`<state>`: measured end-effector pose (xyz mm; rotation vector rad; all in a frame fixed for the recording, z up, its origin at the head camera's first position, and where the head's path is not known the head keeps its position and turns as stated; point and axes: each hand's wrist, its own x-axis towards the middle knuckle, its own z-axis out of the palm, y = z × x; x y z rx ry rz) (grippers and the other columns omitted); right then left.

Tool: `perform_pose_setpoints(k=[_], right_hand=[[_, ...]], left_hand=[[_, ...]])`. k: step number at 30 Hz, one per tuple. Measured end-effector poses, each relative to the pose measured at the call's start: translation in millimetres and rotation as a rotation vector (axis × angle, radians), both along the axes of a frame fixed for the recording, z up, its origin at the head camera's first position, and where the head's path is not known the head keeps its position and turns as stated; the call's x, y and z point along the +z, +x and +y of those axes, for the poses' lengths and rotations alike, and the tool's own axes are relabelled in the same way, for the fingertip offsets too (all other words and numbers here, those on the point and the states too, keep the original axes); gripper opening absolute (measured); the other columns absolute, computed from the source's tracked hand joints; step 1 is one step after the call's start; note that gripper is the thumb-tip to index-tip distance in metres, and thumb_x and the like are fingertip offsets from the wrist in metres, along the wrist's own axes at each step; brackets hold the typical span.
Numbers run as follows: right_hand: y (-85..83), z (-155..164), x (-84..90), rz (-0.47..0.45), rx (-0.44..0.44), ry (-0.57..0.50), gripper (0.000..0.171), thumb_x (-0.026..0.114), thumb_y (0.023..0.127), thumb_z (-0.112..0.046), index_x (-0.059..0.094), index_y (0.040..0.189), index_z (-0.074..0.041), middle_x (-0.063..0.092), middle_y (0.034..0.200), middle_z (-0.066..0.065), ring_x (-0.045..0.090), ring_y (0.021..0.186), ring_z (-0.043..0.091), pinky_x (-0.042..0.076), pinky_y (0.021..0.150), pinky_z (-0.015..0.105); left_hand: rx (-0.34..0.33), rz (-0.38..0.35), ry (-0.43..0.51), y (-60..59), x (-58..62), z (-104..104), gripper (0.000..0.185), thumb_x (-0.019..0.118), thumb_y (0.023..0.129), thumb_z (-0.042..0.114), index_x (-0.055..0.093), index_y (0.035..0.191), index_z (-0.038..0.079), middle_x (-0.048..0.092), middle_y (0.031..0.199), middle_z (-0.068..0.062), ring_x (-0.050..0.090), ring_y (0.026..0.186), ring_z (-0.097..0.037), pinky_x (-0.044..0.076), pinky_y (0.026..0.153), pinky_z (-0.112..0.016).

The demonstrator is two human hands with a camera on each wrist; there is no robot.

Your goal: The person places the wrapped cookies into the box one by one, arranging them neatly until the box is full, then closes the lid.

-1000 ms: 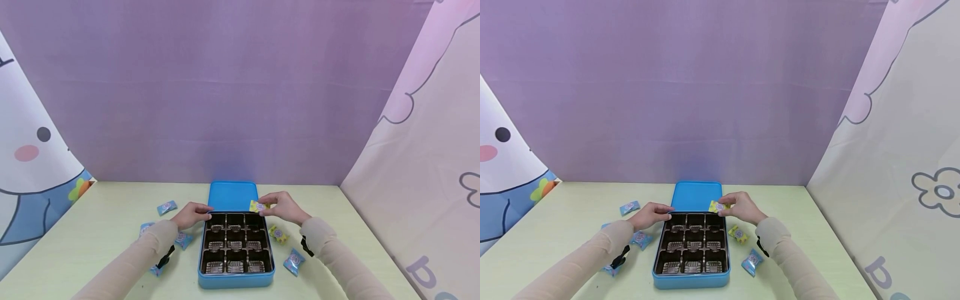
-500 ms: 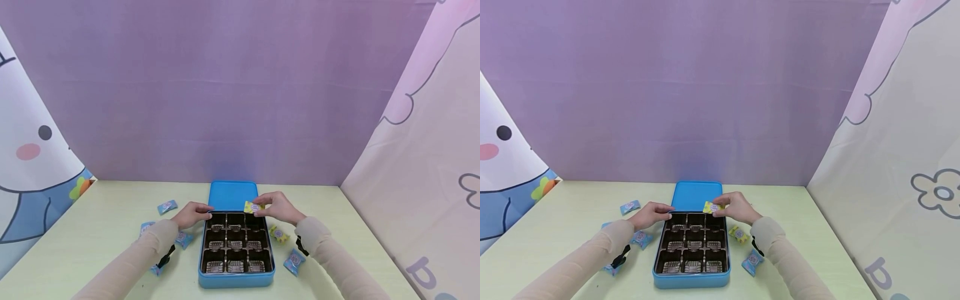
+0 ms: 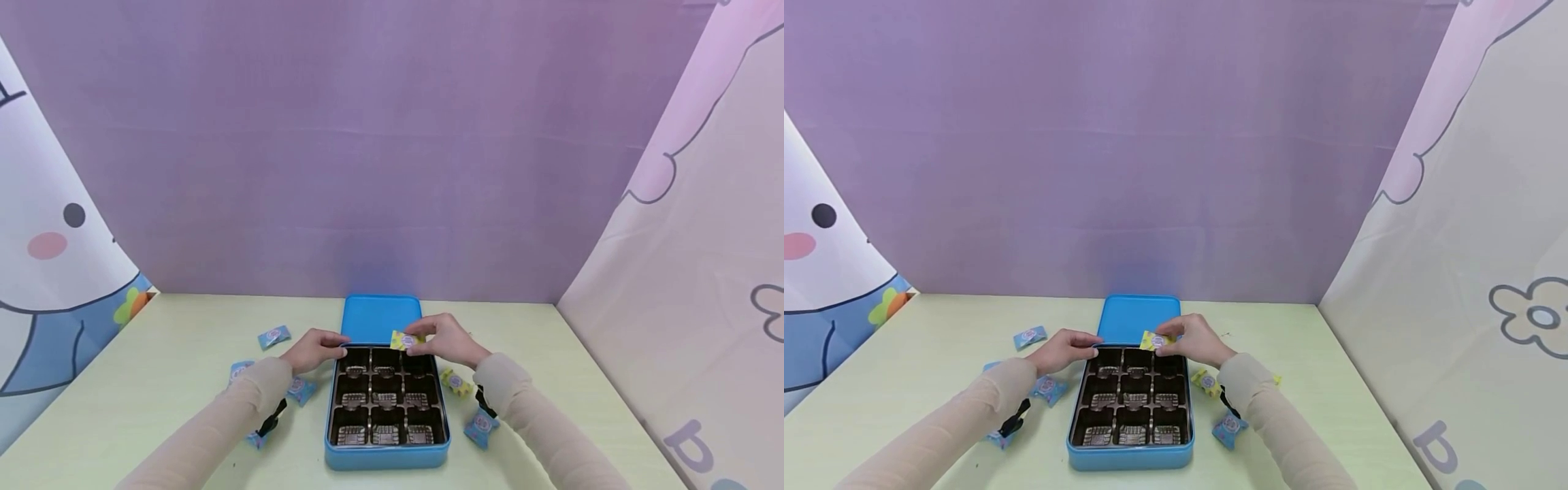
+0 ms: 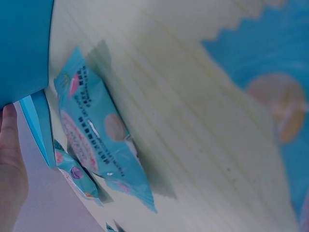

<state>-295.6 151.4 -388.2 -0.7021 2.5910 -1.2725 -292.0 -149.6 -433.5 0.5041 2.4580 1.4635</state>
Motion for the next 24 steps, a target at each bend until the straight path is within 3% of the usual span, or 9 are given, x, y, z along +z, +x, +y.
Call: perform_pose_setpoints(k=[7,14,24], right_hand=[[3.5,-6,1.6,0.019,0.026,0.027,0.037,0.076,0.075,-0.029,0.067,0.110,-0.022,0.066,0.110,-0.004,0.060,0.104,0.016,0.051,0.089,0.038],[5.9,-16,3.2,0.014,0.062,0.009,0.039,0.076,0.075,-0.028,0.066,0.111,-0.017,0.065,0.112,0.001,0.060,0.104,0.020,0.050,0.090,0.040],[7.0,-28,5.2,0.034,0.084,0.042,0.034,0.075,0.076,-0.024,0.067,0.109,-0.021,0.067,0.107,-0.004,0.061,0.101,0.015,0.051,0.087,0.038]], left_hand=[[0.000,-0.003,0.011,1.2,-1.6,0,0.041,0.058,0.091,0.020,0.055,0.125,-0.001,0.057,0.123,-0.020,0.055,0.112,-0.033,0.045,0.096,-0.047],[-0.003,-0.004,0.009,5.7,-0.5,-2,0.041,0.058,0.091,0.020,0.054,0.126,-0.001,0.056,0.124,-0.020,0.055,0.112,-0.033,0.045,0.095,-0.047],[0.000,-0.001,0.011,4.4,0.4,-2,0.042,0.058,0.091,0.021,0.054,0.127,-0.001,0.055,0.125,-0.020,0.054,0.113,-0.033,0.045,0.096,-0.047]])
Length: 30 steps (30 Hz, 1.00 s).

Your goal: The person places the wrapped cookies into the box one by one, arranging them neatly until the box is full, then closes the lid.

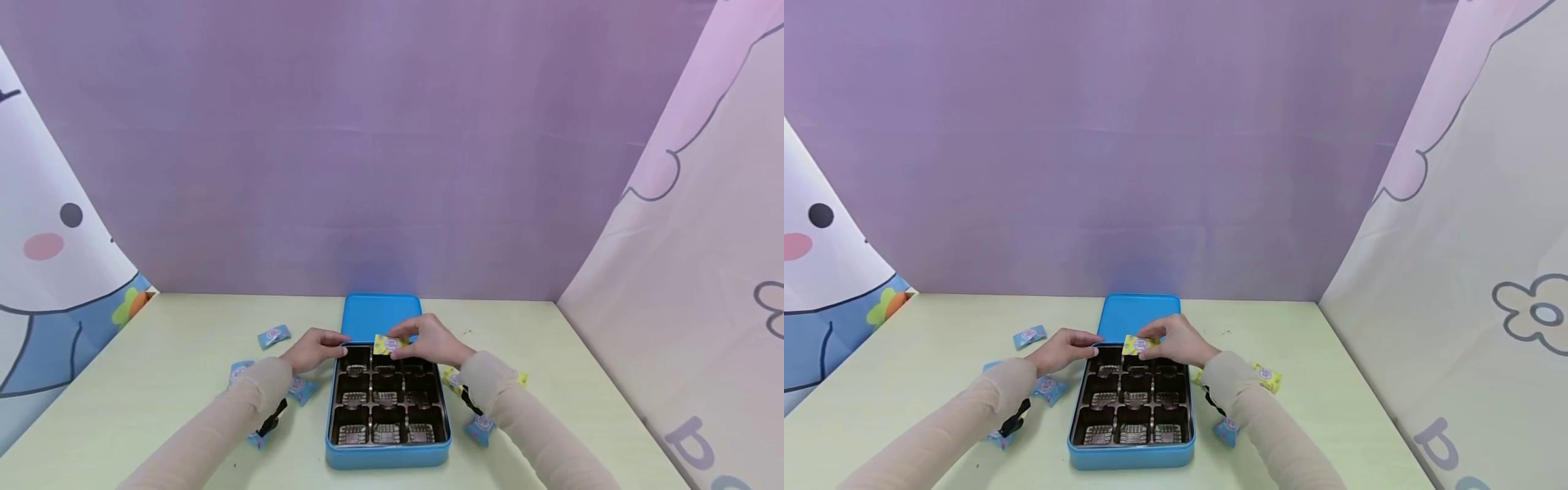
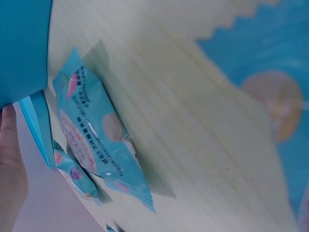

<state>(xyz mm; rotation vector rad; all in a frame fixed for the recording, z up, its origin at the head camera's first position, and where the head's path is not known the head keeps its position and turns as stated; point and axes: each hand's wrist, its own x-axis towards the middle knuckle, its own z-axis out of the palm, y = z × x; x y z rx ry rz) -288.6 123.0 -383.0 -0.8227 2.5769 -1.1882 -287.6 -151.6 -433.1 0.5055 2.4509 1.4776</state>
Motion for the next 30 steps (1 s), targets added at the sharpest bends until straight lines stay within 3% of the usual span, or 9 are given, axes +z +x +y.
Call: perform_pose_setpoints(k=[30], right_hand=[[0.7,-19,-8.4,-0.030,0.014,0.017,0.034,0.074,0.077,-0.030,0.067,0.109,-0.022,0.067,0.106,-0.005,0.060,0.100,0.014,0.051,0.086,0.035]], left_hand=[[0.003,0.000,-0.010,-6.0,-3.4,6,0.040,0.058,0.091,0.018,0.055,0.125,-0.002,0.058,0.122,-0.020,0.055,0.112,-0.033,0.046,0.095,-0.046]])
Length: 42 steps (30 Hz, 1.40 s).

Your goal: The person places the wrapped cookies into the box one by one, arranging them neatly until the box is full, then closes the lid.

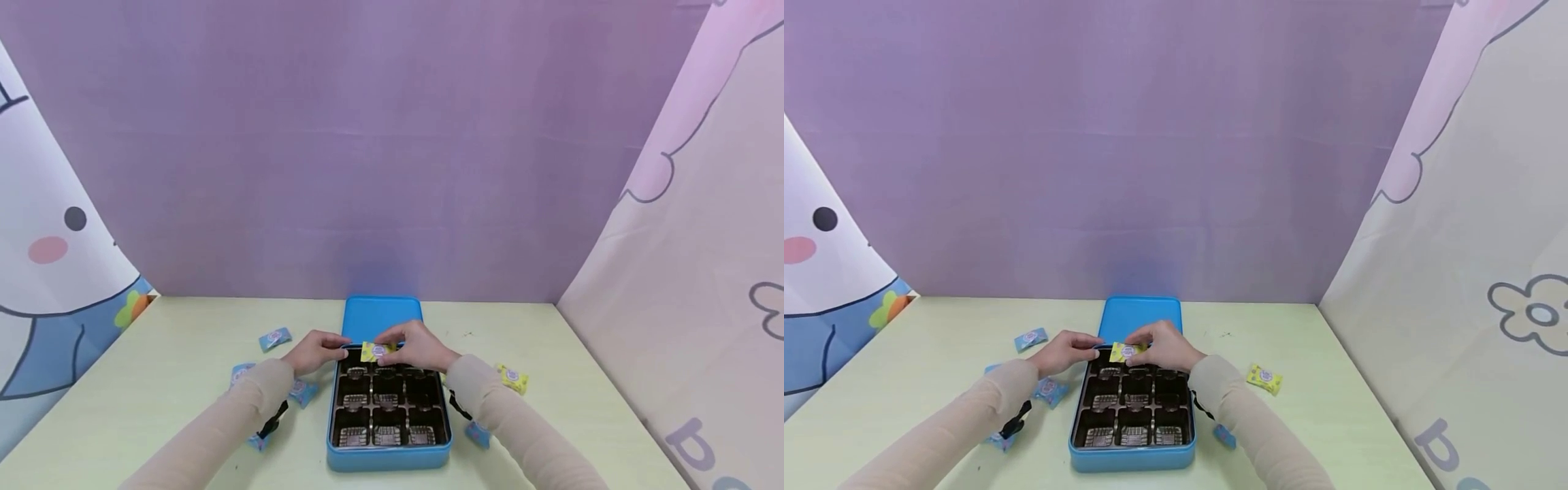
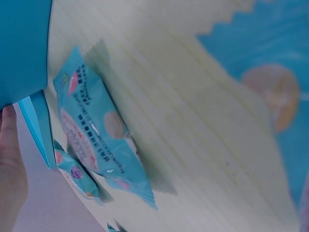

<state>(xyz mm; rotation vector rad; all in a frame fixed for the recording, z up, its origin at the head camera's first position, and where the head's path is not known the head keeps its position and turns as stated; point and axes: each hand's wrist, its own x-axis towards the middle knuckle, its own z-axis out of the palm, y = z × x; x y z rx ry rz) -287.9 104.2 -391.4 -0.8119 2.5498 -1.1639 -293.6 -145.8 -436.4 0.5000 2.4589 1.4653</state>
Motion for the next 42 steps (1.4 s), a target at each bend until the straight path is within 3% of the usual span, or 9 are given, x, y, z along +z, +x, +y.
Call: perform_pose_setpoints(k=[8,18,27,42], right_hand=[[2.6,-3,2.4,0.000,-0.002,-0.002,0.034,0.074,0.077,-0.029,0.067,0.109,-0.021,0.067,0.107,-0.003,0.060,0.102,0.016,0.051,0.086,0.037],[3.2,-10,-6.8,0.002,0.018,0.014,0.035,0.074,0.077,-0.030,0.067,0.110,-0.023,0.067,0.105,-0.008,0.060,0.101,0.010,0.051,0.086,0.030],[1.8,-11,-5.0,0.003,0.004,0.037,0.037,0.074,0.077,-0.028,0.067,0.112,-0.020,0.067,0.106,-0.008,0.060,0.102,0.012,0.052,0.086,0.029],[-2.1,-22,-5.9,0.034,0.031,0.065,0.037,0.073,0.078,-0.029,0.067,0.113,-0.019,0.067,0.107,-0.006,0.061,0.100,0.010,0.052,0.084,0.027]], left_hand=[[0.006,0.002,-0.002,-0.3,3.1,3,0.037,0.057,0.091,0.016,0.056,0.124,-0.002,0.059,0.120,-0.019,0.056,0.111,-0.032,0.046,0.095,-0.046],[-0.008,-0.001,0.002,3.0,-1.0,-2,0.041,0.059,0.090,0.020,0.056,0.124,-0.002,0.058,0.121,-0.020,0.056,0.110,-0.033,0.046,0.094,-0.047],[-0.017,0.008,0.008,-1.7,-2.0,-1,0.041,0.057,0.091,0.020,0.054,0.127,-0.001,0.056,0.124,-0.021,0.054,0.114,-0.034,0.044,0.095,-0.049],[0.009,0.011,-0.012,1.6,6.0,-7,0.039,0.057,0.092,0.019,0.055,0.126,-0.001,0.055,0.126,-0.021,0.052,0.116,-0.035,0.044,0.096,-0.049]])
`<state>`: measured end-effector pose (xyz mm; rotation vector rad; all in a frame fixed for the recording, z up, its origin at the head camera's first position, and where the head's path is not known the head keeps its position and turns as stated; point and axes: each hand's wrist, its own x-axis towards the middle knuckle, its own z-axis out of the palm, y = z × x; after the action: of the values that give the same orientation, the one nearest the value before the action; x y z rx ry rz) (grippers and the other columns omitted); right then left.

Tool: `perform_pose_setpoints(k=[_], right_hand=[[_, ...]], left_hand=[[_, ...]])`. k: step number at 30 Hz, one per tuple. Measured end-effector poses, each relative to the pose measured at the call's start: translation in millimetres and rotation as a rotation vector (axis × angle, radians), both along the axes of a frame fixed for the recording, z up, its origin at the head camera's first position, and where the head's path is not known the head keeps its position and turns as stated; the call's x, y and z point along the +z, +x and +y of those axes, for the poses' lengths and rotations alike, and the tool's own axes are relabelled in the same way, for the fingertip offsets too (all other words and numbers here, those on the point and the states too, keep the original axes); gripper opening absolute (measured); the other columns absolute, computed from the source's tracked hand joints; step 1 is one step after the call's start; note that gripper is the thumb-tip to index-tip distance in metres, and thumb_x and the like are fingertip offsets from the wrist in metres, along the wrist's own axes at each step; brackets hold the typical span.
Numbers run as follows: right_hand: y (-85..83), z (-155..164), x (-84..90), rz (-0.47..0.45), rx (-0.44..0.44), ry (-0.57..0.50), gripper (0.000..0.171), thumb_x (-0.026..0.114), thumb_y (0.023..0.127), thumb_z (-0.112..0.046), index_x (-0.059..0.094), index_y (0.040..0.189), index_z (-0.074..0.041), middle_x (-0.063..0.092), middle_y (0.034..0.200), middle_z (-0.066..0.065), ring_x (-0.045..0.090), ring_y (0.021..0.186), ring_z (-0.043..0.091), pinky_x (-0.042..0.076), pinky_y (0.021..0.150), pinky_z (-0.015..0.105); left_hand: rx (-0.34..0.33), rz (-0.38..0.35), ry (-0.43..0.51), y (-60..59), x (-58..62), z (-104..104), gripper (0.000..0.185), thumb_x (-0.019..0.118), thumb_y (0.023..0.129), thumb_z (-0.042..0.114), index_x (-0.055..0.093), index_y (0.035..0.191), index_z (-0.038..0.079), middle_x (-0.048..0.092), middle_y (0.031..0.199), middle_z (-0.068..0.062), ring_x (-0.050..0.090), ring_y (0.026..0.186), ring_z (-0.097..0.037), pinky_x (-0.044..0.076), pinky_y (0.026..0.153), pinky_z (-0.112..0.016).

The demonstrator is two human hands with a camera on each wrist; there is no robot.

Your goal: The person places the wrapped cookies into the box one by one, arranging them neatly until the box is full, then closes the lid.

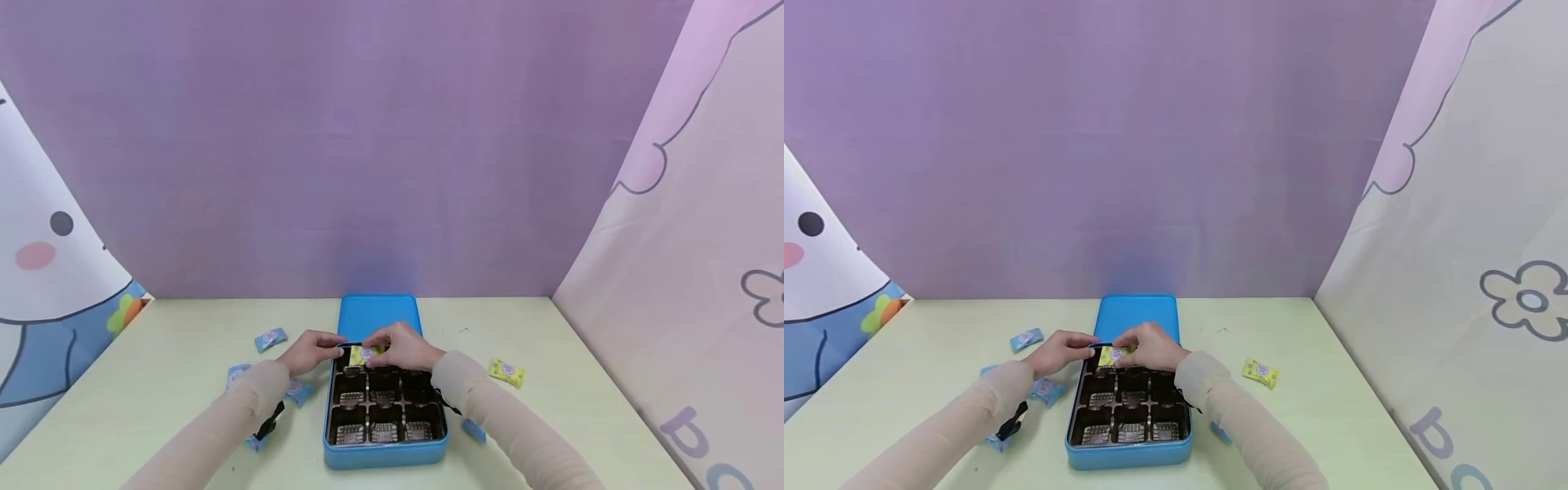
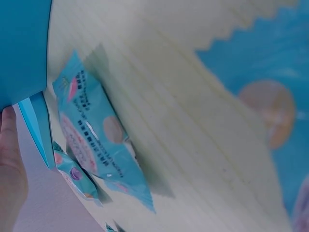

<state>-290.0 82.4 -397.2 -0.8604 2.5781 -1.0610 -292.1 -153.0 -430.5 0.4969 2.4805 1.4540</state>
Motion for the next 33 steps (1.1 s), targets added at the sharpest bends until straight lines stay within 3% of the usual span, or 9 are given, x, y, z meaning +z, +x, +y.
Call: perform_pose_setpoints(k=[8,15,26,33], right_hand=[[1.8,-2,-0.8,0.034,0.007,0.038,0.037,0.072,0.079,-0.029,0.066,0.114,-0.018,0.067,0.108,-0.006,0.061,0.100,0.009,0.052,0.084,0.027],[0.8,-6,-3.7,0.041,0.019,0.048,0.038,0.072,0.079,-0.028,0.066,0.114,-0.017,0.067,0.108,-0.005,0.061,0.096,0.007,0.053,0.078,0.023],[0.2,-8,-7.9,0.059,0.019,0.062,0.038,0.072,0.078,-0.029,0.066,0.115,-0.018,0.067,0.108,-0.007,0.060,0.094,0.004,0.052,0.075,0.020],[0.4,-11,-8.5,0.074,0.026,0.066,0.039,0.071,0.079,-0.028,0.066,0.115,-0.017,0.067,0.109,-0.005,0.061,0.095,0.005,0.052,0.075,0.020]], left_hand=[[-0.036,0.043,-0.008,2.6,-0.6,-3,0.043,0.058,0.091,0.027,0.056,0.125,0.001,0.056,0.124,-0.020,0.053,0.115,-0.035,0.046,0.093,-0.048],[0.009,-0.011,-0.010,1.7,0.2,-1,0.042,0.057,0.092,0.021,0.053,0.128,0.001,0.051,0.130,-0.021,0.047,0.121,-0.037,0.041,0.098,-0.051],[-0.012,-0.012,0.005,-0.1,-1.9,-1,0.042,0.057,0.092,0.020,0.053,0.128,-0.001,0.051,0.130,-0.022,0.048,0.120,-0.038,0.043,0.096,-0.051],[0.016,-0.033,0.003,1.9,-1.1,0,0.040,0.056,0.092,0.020,0.053,0.128,0.002,0.051,0.131,-0.019,0.046,0.122,-0.037,0.040,0.099,-0.053]])
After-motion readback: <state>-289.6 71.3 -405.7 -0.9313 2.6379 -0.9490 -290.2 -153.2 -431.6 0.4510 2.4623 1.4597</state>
